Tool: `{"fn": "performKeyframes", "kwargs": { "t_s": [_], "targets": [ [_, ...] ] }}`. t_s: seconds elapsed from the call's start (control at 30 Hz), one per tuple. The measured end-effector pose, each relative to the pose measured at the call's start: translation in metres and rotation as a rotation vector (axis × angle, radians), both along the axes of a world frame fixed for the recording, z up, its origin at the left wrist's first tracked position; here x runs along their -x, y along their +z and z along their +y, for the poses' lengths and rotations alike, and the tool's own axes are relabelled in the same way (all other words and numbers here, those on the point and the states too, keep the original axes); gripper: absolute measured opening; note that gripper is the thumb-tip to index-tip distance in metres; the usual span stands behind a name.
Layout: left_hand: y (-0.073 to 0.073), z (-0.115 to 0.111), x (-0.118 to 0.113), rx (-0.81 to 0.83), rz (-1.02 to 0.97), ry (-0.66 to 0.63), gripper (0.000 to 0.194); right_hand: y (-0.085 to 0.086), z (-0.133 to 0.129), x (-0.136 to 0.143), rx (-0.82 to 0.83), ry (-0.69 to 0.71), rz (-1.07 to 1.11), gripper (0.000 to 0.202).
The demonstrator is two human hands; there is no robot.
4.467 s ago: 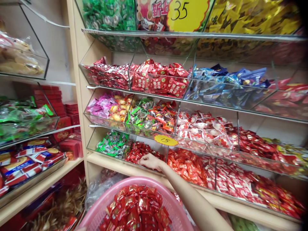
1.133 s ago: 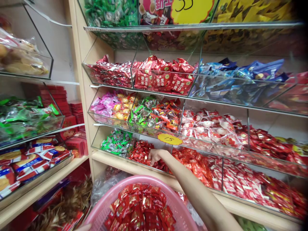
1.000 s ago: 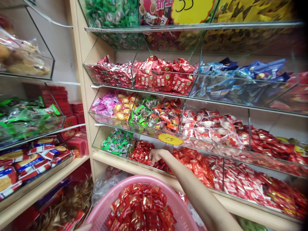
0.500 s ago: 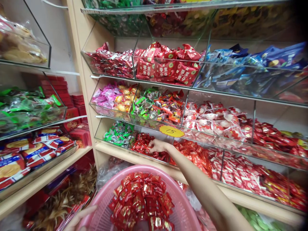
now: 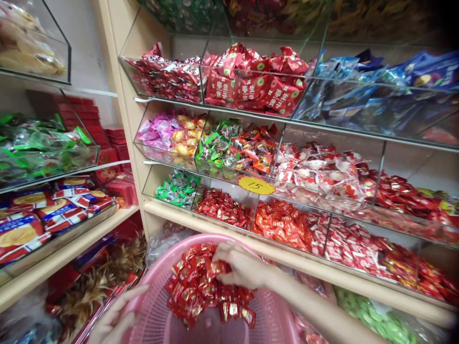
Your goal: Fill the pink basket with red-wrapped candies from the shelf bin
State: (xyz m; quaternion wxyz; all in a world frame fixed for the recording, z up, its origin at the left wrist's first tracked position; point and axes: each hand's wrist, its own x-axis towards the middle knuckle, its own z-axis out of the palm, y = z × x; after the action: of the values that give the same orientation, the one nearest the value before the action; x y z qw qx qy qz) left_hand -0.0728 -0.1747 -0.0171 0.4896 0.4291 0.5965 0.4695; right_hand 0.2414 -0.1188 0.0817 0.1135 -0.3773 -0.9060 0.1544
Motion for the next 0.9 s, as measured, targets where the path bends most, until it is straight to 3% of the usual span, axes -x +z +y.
{"fn": "performKeyframes", "kwargs": {
  "t_s": [0.1, 0.2, 0.53, 0.9],
  "targets": [
    [0.01, -0.001, -0.006, 0.014, -0.006, 0.049, 0.043, -0.018, -0.025, 0.005, 0.014, 0.049, -0.186, 0.021],
    [0.011, -0.001, -0.007, 0.012, -0.009, 0.069, 0.044, -0.03, -0.039, 0.011, -0.005, 0.088, -0.292, 0.023],
    [-0.016, -0.004, 0.004, -0.028, -0.001, 0.016, 0.048, -0.069, -0.043, 0.025, -0.053, 0.115, -0.363, 0.024],
    [-0.012, -0.003, 0.003, 0.006, -0.078, 0.012, 0.053, -0.071, -0.045, 0.024, -0.146, 0.04, -0.359, 0.014]
  ]
}}
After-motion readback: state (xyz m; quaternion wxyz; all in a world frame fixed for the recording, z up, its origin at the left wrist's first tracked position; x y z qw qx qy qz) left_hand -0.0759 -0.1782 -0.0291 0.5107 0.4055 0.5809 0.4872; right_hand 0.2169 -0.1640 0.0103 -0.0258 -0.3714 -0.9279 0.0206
